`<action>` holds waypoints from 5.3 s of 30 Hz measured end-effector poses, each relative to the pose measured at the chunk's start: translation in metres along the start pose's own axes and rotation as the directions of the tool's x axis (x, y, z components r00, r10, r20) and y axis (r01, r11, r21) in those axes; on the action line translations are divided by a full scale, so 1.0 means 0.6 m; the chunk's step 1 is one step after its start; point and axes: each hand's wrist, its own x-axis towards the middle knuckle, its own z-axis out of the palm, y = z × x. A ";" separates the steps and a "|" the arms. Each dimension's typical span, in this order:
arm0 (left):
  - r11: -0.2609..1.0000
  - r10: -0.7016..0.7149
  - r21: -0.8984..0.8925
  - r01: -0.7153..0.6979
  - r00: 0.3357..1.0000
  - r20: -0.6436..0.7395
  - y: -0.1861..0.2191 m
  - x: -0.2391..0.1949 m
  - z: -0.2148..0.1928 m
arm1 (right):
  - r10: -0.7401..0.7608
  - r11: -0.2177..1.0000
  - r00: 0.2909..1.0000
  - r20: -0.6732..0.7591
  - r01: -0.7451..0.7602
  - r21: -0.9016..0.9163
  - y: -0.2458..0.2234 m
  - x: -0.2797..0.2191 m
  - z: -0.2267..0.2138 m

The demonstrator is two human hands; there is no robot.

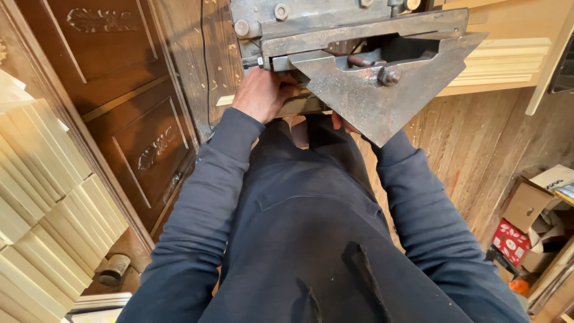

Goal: Joining wooden picture frame segments using a frame joining machine.

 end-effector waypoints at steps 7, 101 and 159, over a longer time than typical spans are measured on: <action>0.999 0.001 0.033 -0.001 1.000 -0.012 -0.003 0.002 0.000 | -0.560 0.421 0.811 -0.170 0.102 -0.901 -0.100 -0.057 0.135; 0.276 -0.479 -0.957 -0.090 0.850 -0.218 -0.252 -0.330 0.317 | -0.113 0.411 0.984 0.141 0.175 -0.895 -0.040 0.041 0.157; 0.670 -0.233 -0.675 -0.310 0.775 -0.587 -0.170 -0.171 -0.035 | -0.056 0.430 0.998 0.004 0.028 -0.902 -0.063 0.035 0.195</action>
